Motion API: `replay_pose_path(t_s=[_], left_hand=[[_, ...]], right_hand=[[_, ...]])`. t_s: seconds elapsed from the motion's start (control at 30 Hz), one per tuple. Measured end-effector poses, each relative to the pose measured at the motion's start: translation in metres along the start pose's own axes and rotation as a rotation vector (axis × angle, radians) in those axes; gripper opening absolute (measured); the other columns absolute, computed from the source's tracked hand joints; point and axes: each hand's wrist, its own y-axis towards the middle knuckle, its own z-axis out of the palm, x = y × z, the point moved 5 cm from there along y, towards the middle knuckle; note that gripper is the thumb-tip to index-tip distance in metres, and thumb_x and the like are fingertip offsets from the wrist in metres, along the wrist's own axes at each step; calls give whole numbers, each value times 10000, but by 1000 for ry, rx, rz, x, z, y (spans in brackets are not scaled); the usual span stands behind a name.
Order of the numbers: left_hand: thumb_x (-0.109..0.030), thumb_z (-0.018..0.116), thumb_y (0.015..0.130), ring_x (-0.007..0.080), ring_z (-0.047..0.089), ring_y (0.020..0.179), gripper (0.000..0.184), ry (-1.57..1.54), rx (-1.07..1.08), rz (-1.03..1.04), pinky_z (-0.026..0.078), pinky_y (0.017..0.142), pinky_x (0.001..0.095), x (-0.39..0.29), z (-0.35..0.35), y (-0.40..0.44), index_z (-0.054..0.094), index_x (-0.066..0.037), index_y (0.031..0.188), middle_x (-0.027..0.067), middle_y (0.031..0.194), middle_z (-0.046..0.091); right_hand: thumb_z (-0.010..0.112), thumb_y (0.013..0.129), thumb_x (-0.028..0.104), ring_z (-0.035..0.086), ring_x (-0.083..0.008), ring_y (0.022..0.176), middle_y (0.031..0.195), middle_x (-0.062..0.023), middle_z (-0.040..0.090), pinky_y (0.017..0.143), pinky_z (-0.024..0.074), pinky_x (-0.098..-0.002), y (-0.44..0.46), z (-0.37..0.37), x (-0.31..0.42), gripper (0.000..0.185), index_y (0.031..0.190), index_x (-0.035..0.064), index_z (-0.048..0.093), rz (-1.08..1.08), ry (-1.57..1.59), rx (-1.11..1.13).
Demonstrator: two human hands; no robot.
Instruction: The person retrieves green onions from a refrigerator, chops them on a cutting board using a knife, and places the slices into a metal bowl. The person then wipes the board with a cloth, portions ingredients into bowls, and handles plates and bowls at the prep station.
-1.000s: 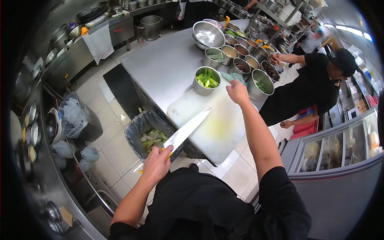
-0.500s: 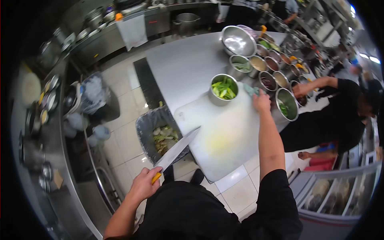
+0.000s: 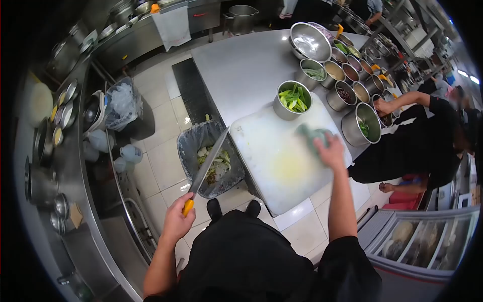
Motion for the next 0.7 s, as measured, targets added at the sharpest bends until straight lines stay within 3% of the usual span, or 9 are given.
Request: replay_pose_path(t_s=[0.03,0.13,0.23,0.3,0.37,0.5,0.63,0.7], left_hand=[[-52,662,841,349,665,1049,454,2,-12,-6,527,909,381,9,-7,1,591,-49,1289,182,1146,676],[-55,652,851,350,664,1049,444,77,-38,-13,526,910,387,29,-32,2,588,-49,1290,191,1149,672],[-58,642,858,354,664,1047,433,138,-52,7,522,914,394,50,-52,6,589,-58,1288,204,1150,667],[-60,641,859,362,662,1043,426,144,-60,9,521,915,405,59,-59,12,593,-65,1282,212,1145,665],[-62,646,857,375,656,1037,421,138,-69,-20,521,914,421,66,-66,14,597,-71,1275,219,1137,662],[-102,682,855,401,637,1014,435,371,-47,76,527,874,471,79,-76,26,597,-113,1281,209,1100,645],[-148,706,857,415,633,988,462,473,46,93,533,819,499,87,-76,28,589,-165,1304,185,1052,622],[-147,706,860,423,637,962,457,434,-5,142,537,804,497,75,-77,22,592,-166,1302,181,1039,620]], right_hand=[[735,819,384,524,-424,1198,1292,-272,568,1034,402,-509,-20,10,26,550,1258,61,659,-58,-159,-96],[716,816,293,553,-410,1133,1246,-226,606,977,433,-524,-23,21,42,469,1222,63,665,4,40,-308],[711,771,198,566,-399,1052,1161,-200,629,918,458,-506,-21,37,83,383,1135,82,690,106,112,-161],[714,752,146,573,-377,1012,1094,-174,635,878,469,-483,-35,42,146,319,1064,83,696,52,270,-95],[713,748,127,581,-370,971,1028,-165,639,858,480,-462,-56,29,226,292,1037,86,703,-92,419,-54],[689,793,118,585,-369,1025,1085,-175,631,943,485,-437,-107,12,355,309,1101,101,701,-311,943,322],[711,793,136,545,-366,1075,1183,-143,579,944,479,-446,-153,-7,443,340,1132,126,693,-593,992,342],[722,784,174,533,-357,1067,1188,-129,563,924,479,-445,-166,0,464,348,1130,145,695,-714,871,352]])
